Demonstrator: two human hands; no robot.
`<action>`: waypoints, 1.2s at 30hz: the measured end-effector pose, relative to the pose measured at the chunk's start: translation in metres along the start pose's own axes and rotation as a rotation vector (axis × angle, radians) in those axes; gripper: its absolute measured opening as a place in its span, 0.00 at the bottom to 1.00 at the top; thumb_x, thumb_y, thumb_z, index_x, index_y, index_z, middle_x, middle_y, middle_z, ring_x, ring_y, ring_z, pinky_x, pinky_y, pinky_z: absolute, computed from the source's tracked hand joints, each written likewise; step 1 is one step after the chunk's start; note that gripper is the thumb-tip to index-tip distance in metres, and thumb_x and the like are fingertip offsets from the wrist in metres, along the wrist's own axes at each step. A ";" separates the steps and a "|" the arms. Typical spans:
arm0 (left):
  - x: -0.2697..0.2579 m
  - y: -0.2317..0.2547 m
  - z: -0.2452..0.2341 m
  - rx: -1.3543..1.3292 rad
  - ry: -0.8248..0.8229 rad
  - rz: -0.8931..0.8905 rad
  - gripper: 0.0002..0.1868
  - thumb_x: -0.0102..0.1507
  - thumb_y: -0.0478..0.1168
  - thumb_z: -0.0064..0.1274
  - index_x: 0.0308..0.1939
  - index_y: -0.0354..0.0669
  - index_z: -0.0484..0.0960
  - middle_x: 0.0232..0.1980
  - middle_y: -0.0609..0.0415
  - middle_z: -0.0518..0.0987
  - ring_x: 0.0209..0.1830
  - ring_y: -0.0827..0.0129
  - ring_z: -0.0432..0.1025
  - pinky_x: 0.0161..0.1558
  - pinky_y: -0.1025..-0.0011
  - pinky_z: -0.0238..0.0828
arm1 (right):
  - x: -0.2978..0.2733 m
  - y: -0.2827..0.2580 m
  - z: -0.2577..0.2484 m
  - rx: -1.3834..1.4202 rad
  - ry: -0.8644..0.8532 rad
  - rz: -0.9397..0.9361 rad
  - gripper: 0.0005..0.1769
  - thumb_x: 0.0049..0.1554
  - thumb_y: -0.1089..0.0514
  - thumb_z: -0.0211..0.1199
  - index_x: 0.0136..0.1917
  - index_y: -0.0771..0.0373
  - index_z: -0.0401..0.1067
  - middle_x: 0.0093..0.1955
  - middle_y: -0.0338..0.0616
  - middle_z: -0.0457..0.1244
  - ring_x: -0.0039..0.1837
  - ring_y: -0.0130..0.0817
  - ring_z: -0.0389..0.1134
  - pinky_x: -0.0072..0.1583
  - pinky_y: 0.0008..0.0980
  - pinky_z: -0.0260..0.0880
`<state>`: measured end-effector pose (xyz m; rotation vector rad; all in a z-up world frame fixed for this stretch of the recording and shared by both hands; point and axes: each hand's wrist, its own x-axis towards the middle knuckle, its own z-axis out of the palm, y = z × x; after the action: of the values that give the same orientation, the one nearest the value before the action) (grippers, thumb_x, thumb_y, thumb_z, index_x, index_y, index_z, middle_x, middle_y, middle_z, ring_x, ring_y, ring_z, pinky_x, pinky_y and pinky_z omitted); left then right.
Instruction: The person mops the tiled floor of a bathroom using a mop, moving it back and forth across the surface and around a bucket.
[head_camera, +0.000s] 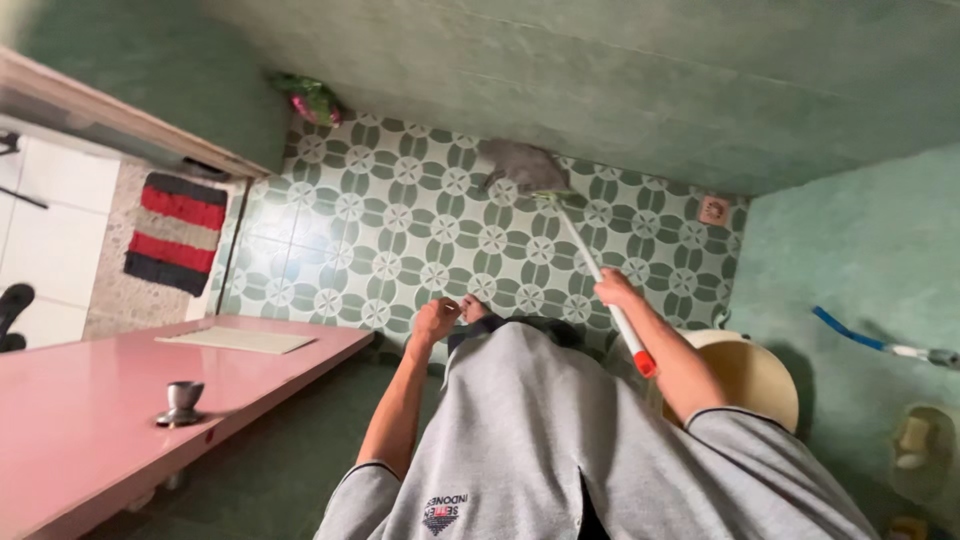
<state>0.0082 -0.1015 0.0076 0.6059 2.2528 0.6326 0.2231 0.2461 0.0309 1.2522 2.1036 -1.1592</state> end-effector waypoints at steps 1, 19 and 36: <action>-0.001 -0.005 -0.004 -0.005 0.008 -0.010 0.15 0.60 0.53 0.58 0.42 0.49 0.88 0.34 0.44 0.84 0.39 0.49 0.80 0.42 0.57 0.75 | -0.001 -0.001 -0.005 0.014 -0.020 0.011 0.21 0.51 0.65 0.55 0.58 0.67 0.74 0.36 0.56 0.70 0.33 0.43 0.72 0.38 0.42 0.73; 0.039 -0.018 -0.048 -0.095 0.043 0.023 0.12 0.59 0.48 0.55 0.42 0.49 0.88 0.37 0.41 0.84 0.42 0.46 0.79 0.45 0.57 0.76 | 0.009 -0.113 0.087 -0.165 -0.231 -0.306 0.27 0.49 0.69 0.52 0.61 0.61 0.73 0.39 0.55 0.70 0.35 0.43 0.73 0.35 0.41 0.73; 0.027 -0.046 -0.071 -0.110 0.035 -0.037 0.15 0.60 0.50 0.57 0.43 0.48 0.89 0.41 0.43 0.86 0.45 0.50 0.80 0.49 0.60 0.75 | 0.052 -0.118 0.023 -0.030 -0.086 -0.034 0.18 0.53 0.65 0.56 0.57 0.67 0.75 0.34 0.50 0.69 0.32 0.38 0.70 0.34 0.37 0.72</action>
<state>-0.0724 -0.1400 0.0115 0.5007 2.2399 0.7484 0.0942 0.2240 0.0335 1.1367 2.0787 -1.1708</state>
